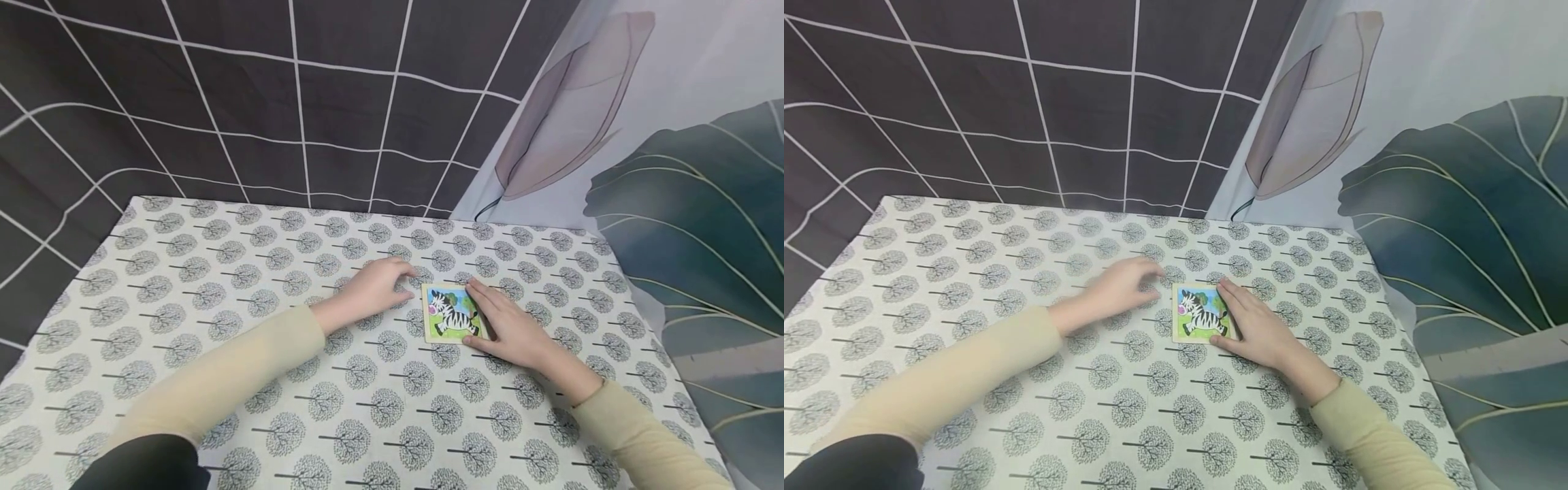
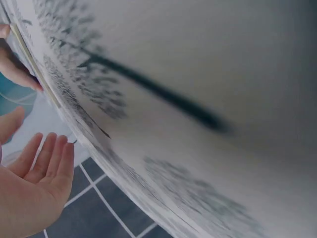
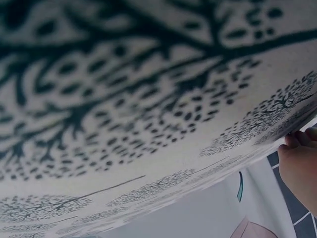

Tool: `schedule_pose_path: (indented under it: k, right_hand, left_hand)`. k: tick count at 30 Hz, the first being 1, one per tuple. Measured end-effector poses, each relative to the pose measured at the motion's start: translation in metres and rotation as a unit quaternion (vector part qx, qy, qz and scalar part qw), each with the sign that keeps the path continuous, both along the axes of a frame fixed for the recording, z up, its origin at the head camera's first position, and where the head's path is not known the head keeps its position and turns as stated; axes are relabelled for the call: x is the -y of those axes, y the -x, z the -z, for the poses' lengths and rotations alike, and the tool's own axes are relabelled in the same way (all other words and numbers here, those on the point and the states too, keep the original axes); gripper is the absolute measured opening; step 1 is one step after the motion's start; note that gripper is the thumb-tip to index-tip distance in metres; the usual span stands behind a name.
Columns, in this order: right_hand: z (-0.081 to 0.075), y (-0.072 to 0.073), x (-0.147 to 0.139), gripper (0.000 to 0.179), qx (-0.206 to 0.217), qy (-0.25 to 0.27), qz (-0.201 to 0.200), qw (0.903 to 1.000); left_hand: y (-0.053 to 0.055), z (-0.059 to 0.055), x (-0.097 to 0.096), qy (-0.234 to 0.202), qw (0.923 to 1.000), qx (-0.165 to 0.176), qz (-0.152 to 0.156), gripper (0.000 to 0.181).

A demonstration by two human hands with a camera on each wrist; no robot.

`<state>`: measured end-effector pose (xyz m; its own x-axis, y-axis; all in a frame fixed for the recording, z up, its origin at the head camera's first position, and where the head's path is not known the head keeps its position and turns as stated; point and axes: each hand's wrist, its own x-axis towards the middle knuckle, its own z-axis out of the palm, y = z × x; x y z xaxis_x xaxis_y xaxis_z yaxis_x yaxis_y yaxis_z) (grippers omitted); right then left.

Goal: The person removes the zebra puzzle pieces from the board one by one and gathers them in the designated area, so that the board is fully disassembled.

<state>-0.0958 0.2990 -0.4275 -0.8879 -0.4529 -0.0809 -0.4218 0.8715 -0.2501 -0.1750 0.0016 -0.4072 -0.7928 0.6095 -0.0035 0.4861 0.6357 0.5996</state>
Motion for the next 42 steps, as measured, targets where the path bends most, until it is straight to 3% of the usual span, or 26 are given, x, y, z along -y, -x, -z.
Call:
schedule_pose_path:
  k: [6, 13, 25, 33, 42]
  right_hand:
    - [0.001, 0.002, -0.002, 0.104, 0.007, 0.003, 0.0, 1.0]
    - [0.001, 0.001, -0.002, 0.104, 0.006, 0.0, -0.001, 1.0]
    - [0.002, 0.0, -0.001, 0.104, 0.0, 0.003, 0.0, 1.0]
    - [0.003, 0.0, -0.001, 0.104, -0.001, 0.004, -0.002, 1.0]
    - [0.001, -0.001, 0.0, 0.103, 0.001, 0.005, -0.002, 1.0]
  left_hand:
    - [0.011, 0.003, -0.02, -0.013, 0.9997, 0.015, 0.012, 0.038]
    - [0.019, 0.004, -0.035, -0.017, 0.9978, 0.032, 0.055, 0.034]
    - [0.014, 0.006, -0.045, 0.042, 0.9934, -0.04, 0.099, 0.031]
    - [0.012, 0.006, -0.046, 0.044, 0.9927, -0.049, 0.101, 0.033]
    - [0.012, 0.009, -0.048, 0.014, 0.9968, -0.017, 0.077, 0.033]
